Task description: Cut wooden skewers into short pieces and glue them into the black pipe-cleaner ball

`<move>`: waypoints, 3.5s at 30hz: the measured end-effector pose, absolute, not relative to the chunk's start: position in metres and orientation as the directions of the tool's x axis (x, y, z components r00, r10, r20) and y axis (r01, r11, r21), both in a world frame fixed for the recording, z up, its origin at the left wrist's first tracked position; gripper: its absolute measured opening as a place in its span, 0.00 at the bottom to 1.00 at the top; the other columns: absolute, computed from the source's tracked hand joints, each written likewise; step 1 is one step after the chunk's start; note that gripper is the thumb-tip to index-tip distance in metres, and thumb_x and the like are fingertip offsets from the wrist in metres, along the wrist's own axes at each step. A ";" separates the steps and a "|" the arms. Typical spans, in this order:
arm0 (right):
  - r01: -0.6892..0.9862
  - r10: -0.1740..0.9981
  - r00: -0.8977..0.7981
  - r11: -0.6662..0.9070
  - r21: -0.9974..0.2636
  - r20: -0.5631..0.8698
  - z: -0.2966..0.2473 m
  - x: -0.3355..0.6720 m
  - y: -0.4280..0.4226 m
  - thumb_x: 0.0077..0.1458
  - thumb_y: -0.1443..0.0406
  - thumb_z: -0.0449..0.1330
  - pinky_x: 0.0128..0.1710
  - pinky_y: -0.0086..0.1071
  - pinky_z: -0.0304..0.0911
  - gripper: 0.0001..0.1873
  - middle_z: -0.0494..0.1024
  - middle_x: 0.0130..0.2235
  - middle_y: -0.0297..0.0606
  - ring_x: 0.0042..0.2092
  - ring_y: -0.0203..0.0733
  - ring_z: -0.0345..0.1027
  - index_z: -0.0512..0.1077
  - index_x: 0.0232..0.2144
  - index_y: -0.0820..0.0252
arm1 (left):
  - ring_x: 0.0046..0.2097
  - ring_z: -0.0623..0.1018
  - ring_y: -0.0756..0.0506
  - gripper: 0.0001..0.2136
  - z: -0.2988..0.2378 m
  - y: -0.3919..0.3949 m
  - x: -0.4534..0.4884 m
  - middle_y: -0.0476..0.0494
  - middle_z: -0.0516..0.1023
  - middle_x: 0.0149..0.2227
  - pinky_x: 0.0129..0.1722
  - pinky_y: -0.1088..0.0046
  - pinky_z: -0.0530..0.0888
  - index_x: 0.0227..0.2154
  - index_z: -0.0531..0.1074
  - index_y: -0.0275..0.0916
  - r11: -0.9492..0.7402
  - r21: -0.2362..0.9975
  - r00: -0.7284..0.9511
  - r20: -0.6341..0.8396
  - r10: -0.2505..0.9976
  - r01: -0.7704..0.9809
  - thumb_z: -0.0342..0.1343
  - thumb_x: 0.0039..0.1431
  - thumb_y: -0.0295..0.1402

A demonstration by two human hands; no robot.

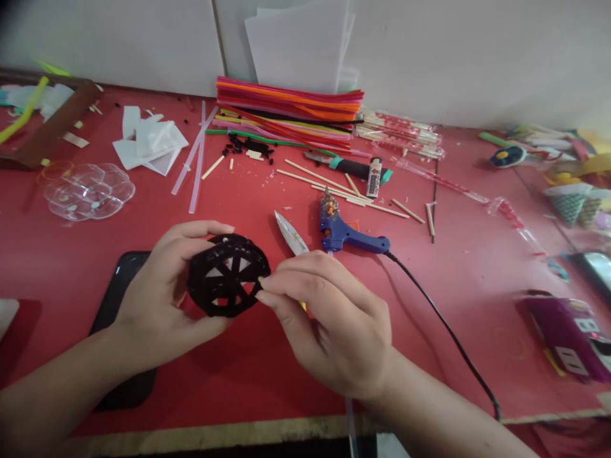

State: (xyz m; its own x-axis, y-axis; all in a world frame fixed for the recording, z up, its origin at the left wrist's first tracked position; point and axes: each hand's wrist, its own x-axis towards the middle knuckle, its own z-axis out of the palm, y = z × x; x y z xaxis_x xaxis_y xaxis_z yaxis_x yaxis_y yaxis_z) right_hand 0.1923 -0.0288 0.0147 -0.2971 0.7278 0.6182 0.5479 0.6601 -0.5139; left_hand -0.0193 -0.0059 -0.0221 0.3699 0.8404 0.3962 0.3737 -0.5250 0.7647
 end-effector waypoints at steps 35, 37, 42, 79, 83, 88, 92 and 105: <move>0.286 0.719 -0.262 0.695 -0.660 0.643 -0.004 0.200 -0.022 0.52 0.80 0.62 0.36 0.41 0.75 0.27 0.83 0.39 0.36 0.38 0.43 0.77 0.74 0.50 0.52 | 0.53 0.80 0.40 0.23 -0.015 -0.007 -0.021 0.43 0.76 0.55 0.48 0.63 0.81 0.57 0.65 0.51 0.004 0.998 0.559 0.033 0.829 -0.066 0.58 0.60 0.27; 0.264 0.722 -0.264 0.692 -0.672 0.639 -0.001 0.197 -0.022 0.51 0.81 0.61 0.36 0.40 0.74 0.23 0.83 0.37 0.38 0.38 0.42 0.77 0.75 0.47 0.56 | 0.55 0.78 0.39 0.23 -0.016 -0.007 -0.023 0.45 0.76 0.57 0.50 0.61 0.81 0.58 0.66 0.52 0.045 0.997 0.574 -0.003 0.819 -0.059 0.55 0.62 0.26; 0.262 0.678 -0.323 0.735 -0.626 0.661 0.007 0.192 -0.022 0.52 0.79 0.61 0.36 0.40 0.74 0.21 0.84 0.37 0.39 0.36 0.42 0.77 0.75 0.46 0.57 | 0.60 0.75 0.37 0.29 -0.019 -0.006 -0.028 0.47 0.73 0.60 0.55 0.57 0.78 0.61 0.64 0.53 0.119 0.987 0.618 -0.029 0.786 -0.106 0.52 0.58 0.23; 0.215 0.674 -0.383 0.730 -0.649 0.632 0.003 0.190 -0.029 0.52 0.78 0.62 0.36 0.39 0.73 0.24 0.83 0.37 0.43 0.36 0.41 0.76 0.73 0.52 0.62 | 0.46 0.82 0.41 0.29 -0.016 -0.009 -0.016 0.45 0.80 0.48 0.43 0.67 0.81 0.54 0.67 0.47 -0.101 0.994 0.585 0.053 0.810 0.050 0.70 0.48 0.32; 0.299 0.773 -0.291 0.633 -0.714 0.564 0.003 0.196 -0.033 0.54 0.74 0.62 0.39 0.43 0.75 0.36 0.80 0.50 0.43 0.41 0.46 0.76 0.63 0.63 0.51 | 0.47 0.81 0.42 0.35 -0.018 -0.010 -0.018 0.46 0.78 0.49 0.43 0.69 0.81 0.58 0.62 0.51 0.046 0.999 0.531 -0.047 0.846 0.016 0.71 0.48 0.32; 0.868 0.902 -0.093 0.281 -0.408 0.422 0.028 0.240 -0.010 0.57 0.64 0.59 0.44 0.44 0.72 0.16 0.81 0.43 0.39 0.42 0.48 0.76 0.74 0.49 0.51 | 0.42 0.81 0.44 0.32 -0.014 -0.004 -0.021 0.43 0.77 0.46 0.33 0.72 0.81 0.59 0.60 0.50 0.373 0.870 0.612 -0.110 0.783 -0.322 0.68 0.53 0.40; 0.985 0.984 -0.169 0.168 0.025 0.051 0.031 0.295 0.007 0.53 0.63 0.59 0.53 0.53 0.67 0.27 0.77 0.53 0.55 0.54 0.61 0.71 0.70 0.55 0.65 | 0.35 0.79 0.46 0.37 -0.014 0.003 -0.020 0.45 0.77 0.39 0.20 0.80 0.76 0.57 0.56 0.47 0.421 0.803 0.557 -0.136 0.820 -0.423 0.71 0.48 0.42; 0.978 0.984 -0.163 0.170 -0.124 0.066 -0.012 0.284 0.015 0.59 0.67 0.54 0.38 0.38 0.66 0.17 0.79 0.44 0.50 0.42 0.52 0.75 0.69 0.50 0.61 | 0.47 0.81 0.44 0.30 -0.023 -0.001 -0.013 0.46 0.76 0.48 0.47 0.67 0.81 0.53 0.65 0.49 -0.164 0.980 0.267 0.190 0.945 -0.116 0.69 0.49 0.26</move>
